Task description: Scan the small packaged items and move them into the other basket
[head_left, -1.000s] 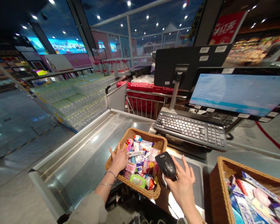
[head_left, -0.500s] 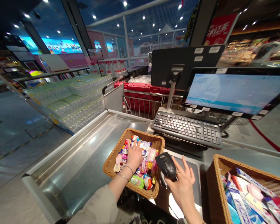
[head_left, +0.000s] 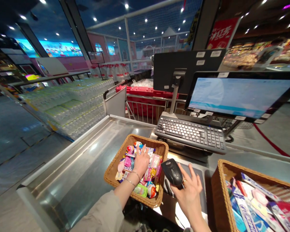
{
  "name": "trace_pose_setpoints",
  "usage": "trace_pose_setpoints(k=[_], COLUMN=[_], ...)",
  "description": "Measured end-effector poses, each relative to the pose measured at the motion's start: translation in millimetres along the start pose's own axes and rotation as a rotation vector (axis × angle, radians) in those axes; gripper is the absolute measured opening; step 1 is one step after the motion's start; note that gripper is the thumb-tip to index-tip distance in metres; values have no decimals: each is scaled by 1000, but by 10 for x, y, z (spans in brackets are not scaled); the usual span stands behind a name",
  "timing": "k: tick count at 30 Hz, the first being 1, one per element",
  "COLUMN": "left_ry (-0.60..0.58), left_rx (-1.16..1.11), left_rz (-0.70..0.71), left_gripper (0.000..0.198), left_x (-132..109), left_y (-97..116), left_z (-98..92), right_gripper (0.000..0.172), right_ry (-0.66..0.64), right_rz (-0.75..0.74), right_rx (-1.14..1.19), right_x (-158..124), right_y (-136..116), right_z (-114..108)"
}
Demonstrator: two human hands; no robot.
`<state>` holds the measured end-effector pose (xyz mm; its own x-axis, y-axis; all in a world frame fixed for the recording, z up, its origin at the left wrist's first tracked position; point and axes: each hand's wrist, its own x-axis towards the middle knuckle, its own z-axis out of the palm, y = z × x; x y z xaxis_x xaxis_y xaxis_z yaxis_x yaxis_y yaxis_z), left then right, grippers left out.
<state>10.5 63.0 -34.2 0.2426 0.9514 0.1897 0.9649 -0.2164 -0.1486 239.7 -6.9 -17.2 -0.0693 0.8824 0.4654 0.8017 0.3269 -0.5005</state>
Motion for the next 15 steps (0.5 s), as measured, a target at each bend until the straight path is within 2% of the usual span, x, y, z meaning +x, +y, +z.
trace_pose_setpoints(k=[5,8,10,15], left_ry=[124,120,70,-139], left_rx=[-179,-285,-331,-387], left_rz=[71,75,42,-1], left_gripper=[16,16,17,25], left_x=[-234,-457,-610,-900], left_y=[-51,-185,-326,-647], left_z=[-248,-358,-406,-545], right_gripper=[21,23,23,21], right_ry=[-4,-19,-23,-28], right_rz=[-5,-2,-1,-13], right_rx=[9,21,29,40], right_x=[25,38,43,48], right_y=[-22,-29,-36,-57], right_z=[19,23,21,29])
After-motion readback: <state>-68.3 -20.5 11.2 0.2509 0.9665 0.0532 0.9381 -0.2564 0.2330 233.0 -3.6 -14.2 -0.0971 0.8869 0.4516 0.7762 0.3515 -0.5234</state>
